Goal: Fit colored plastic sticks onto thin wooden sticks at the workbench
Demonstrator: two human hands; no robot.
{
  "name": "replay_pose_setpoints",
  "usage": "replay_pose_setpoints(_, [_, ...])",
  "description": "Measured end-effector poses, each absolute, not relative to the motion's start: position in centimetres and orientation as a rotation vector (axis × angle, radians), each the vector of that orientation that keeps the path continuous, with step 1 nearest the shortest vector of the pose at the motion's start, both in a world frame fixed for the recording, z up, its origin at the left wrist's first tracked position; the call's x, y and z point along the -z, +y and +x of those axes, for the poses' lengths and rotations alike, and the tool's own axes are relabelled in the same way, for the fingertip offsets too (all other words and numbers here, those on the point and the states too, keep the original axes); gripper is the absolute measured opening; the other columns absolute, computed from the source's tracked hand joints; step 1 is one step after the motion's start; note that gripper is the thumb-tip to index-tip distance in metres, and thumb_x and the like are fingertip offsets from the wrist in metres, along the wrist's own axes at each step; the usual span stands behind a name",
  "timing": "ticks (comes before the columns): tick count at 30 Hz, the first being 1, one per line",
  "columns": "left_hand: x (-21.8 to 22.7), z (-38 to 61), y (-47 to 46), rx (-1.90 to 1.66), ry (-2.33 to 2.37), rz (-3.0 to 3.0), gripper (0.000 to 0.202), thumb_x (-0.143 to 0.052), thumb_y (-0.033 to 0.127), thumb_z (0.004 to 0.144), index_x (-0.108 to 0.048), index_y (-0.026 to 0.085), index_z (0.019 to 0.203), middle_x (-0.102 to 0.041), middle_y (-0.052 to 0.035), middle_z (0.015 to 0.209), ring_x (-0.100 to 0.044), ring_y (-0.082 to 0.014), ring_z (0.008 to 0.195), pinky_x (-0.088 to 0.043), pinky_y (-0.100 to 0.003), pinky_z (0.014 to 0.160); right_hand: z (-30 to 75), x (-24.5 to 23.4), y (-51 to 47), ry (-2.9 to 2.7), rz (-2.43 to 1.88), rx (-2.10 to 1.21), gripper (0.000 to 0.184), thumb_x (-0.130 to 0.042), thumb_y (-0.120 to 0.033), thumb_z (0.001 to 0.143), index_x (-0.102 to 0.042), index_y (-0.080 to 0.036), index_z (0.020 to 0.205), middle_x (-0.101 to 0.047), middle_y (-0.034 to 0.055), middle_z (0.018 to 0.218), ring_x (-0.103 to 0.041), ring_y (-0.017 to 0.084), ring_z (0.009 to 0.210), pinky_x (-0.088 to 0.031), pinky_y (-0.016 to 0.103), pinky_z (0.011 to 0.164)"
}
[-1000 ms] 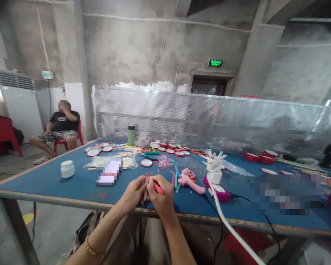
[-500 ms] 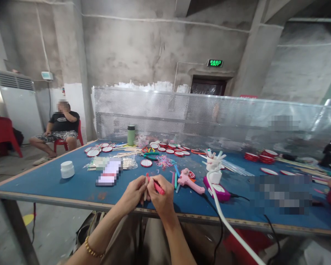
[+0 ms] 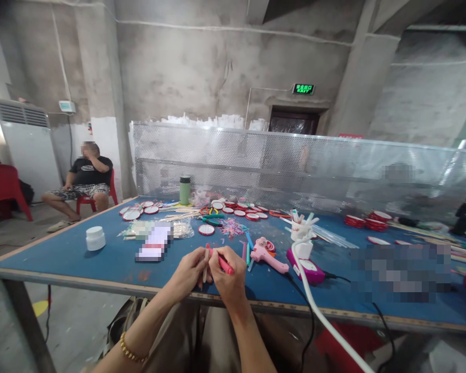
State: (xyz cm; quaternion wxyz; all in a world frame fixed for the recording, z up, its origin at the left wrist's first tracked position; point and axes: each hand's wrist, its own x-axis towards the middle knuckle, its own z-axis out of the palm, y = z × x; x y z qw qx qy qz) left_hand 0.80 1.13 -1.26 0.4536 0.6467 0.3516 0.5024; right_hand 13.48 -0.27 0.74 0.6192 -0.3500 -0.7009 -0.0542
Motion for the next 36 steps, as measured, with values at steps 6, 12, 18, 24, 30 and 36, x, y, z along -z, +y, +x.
replay_pose_setpoints(6, [1.14,0.74,1.12,-1.241,0.864,1.603,0.035,-0.046,0.053,0.09,-0.049,0.018,0.086,-0.06,0.0012,0.06,-0.051,-0.01,0.043,-0.038,-0.018,0.037,13.53,-0.63,-0.24,-1.605,-0.808,0.135,0.02,-0.053,-0.02,0.091,-0.06,-0.019,0.072,-0.063,-0.0007,0.064,-0.058,0.012,0.056,-0.045,0.023,0.056])
replay_pose_setpoints(12, [1.24,0.74,1.2,-1.241,0.863,1.611,0.036,-0.045,0.054,0.09,-0.049,0.019,0.085,-0.059,0.0015,0.059,-0.051,-0.0104,0.043,-0.038,-0.019,0.037,13.47,-0.67,-0.2,-1.618,-0.79,0.127,0.019,-0.053,-0.019,0.09,-0.06,-0.019,0.073,-0.062,-0.001,0.064,-0.058,0.012,0.056,-0.046,0.023,0.057])
replay_pose_setpoints(18, [1.34,0.75,1.16,-1.249,0.856,1.622,0.038,-0.045,0.056,0.09,-0.048,0.019,0.082,-0.059,0.0014,0.059,-0.051,-0.0103,0.043,-0.037,-0.019,0.037,13.5,-0.63,-0.15,-1.627,-0.806,0.143,0.02,-0.051,-0.019,0.09,-0.061,-0.02,0.072,-0.063,-0.0006,0.064,-0.059,0.012,0.056,-0.047,0.024,0.056])
replay_pose_setpoints(24, [1.2,0.74,1.15,-1.243,0.856,1.615,0.039,-0.045,0.057,0.089,-0.049,0.019,0.083,-0.059,0.0013,0.059,-0.052,-0.0108,0.044,-0.038,-0.019,0.038,13.48,-0.59,-0.09,-1.606,-0.816,0.165,0.021,-0.051,-0.019,0.09,-0.06,-0.02,0.071,-0.063,-0.0009,0.062,-0.058,0.012,0.054,-0.045,0.024,0.054])
replay_pose_setpoints(30, [1.14,0.74,1.06,-1.237,0.864,1.617,0.037,-0.045,0.056,0.089,-0.049,0.019,0.084,-0.06,0.0009,0.061,-0.053,-0.0111,0.045,-0.038,-0.02,0.038,13.51,-0.56,-0.15,-1.595,-0.824,0.173,0.02,-0.052,-0.019,0.089,-0.059,-0.019,0.07,-0.062,-0.0007,0.063,-0.057,0.012,0.055,-0.045,0.024,0.055])
replay_pose_setpoints(36, [1.23,0.75,1.08,-1.25,0.856,1.611,0.036,-0.045,0.055,0.09,-0.047,0.02,0.082,-0.059,0.0017,0.059,-0.05,-0.0101,0.043,-0.038,-0.019,0.037,13.42,-0.76,-0.25,-1.615,-0.798,0.162,0.02,-0.052,-0.018,0.089,-0.06,-0.02,0.071,-0.062,-0.0014,0.062,-0.057,0.012,0.054,-0.046,0.023,0.054])
